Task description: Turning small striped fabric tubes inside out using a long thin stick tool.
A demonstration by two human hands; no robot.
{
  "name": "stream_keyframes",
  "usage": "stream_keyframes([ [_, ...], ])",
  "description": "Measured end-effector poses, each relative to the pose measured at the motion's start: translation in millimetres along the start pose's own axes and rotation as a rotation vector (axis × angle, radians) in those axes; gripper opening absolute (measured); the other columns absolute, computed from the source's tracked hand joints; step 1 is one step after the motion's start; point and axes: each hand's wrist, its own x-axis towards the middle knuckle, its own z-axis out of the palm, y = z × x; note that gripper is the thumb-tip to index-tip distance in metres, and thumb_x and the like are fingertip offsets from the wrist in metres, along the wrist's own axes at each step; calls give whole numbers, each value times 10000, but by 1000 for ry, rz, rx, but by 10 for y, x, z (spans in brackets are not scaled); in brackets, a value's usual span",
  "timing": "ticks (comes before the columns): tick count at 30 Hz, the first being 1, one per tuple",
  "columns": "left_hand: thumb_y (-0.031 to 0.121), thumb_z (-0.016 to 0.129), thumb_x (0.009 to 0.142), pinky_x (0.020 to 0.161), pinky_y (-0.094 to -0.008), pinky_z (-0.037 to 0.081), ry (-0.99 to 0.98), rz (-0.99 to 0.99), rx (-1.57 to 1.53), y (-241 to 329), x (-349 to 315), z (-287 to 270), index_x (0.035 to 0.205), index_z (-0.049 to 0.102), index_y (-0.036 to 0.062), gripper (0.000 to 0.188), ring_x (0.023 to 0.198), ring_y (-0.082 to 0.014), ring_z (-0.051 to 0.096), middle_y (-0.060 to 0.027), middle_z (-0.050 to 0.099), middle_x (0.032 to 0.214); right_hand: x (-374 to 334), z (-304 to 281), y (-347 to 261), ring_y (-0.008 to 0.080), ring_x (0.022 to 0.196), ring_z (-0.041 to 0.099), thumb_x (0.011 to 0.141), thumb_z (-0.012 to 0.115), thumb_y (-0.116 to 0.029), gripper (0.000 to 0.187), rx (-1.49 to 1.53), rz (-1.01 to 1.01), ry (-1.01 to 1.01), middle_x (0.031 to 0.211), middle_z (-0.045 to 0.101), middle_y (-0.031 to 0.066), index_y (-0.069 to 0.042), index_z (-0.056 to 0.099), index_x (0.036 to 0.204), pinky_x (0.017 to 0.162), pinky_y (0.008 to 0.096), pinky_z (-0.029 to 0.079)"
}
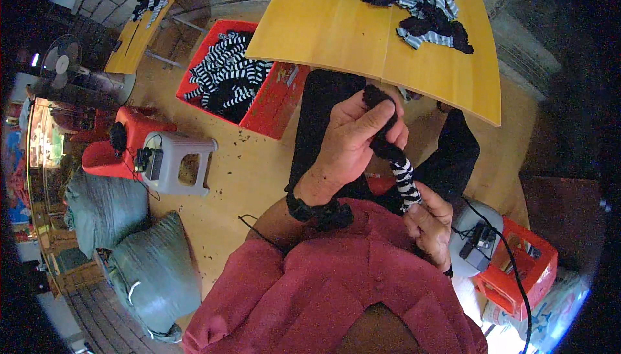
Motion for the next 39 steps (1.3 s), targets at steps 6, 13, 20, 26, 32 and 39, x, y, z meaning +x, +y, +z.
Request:
stream_keyframes([
  [6, 215, 507, 916, 630, -348, 407, 37, 0, 13, 9, 2, 26, 900, 519, 24, 192, 619, -198, 471, -44, 466, 629, 118, -47, -36, 58, 446, 369, 863, 523, -33, 403, 401, 92, -236, 679, 516, 33, -29, 466, 1263, 372, 212, 240],
  [13, 264, 509, 917, 666, -343, 458, 60, -81, 162, -71, -17, 47, 877, 545, 25, 245, 681, -199, 550, -73, 550, 700, 214, 48, -107, 67, 433, 378, 863, 537, -73, 374, 455, 108, -166, 650, 501, 37, -12, 472, 1226, 364, 208, 245],
  [20, 145, 678, 808, 696, -254, 484, 356, 32, 47, -14, 56, -64, 896, 637, 46, 139, 757, -117, 613, -49, 655, 843, 168, -40, -46, 66, 386, 339, 827, 538, -53, 350, 262, 139, -29, 554, 448, 24, 12, 502, 1169, 344, 211, 238],
  [26, 160, 675, 812, 674, -236, 476, 403, 39, 26, 43, 125, -242, 931, 638, 49, 168, 779, -98, 600, -28, 642, 871, 87, -199, 33, 67, 396, 358, 828, 545, -62, 296, 175, 93, 29, 571, 487, 38, 21, 544, 1113, 348, 204, 245],
  [32, 45, 604, 839, 709, -249, 506, 155, 7, -64, -4, 57, -200, 1038, 575, -10, 209, 871, -161, 606, -78, 626, 936, 73, -250, -27, 70, 473, 394, 842, 538, -46, 302, 185, 108, 3, 621, 490, 15, 7, 558, 1138, 386, 196, 237],
  [39, 16, 562, 845, 737, -320, 513, 395, 353, 520, 117, 121, -487, 1004, 544, 6, 161, 806, -220, 605, -87, 605, 921, -4, -455, -34, 49, 431, 347, 832, 547, -89, 210, -234, 43, 104, 576, 484, -7, 22, 604, 1001, 394, 198, 240],
])
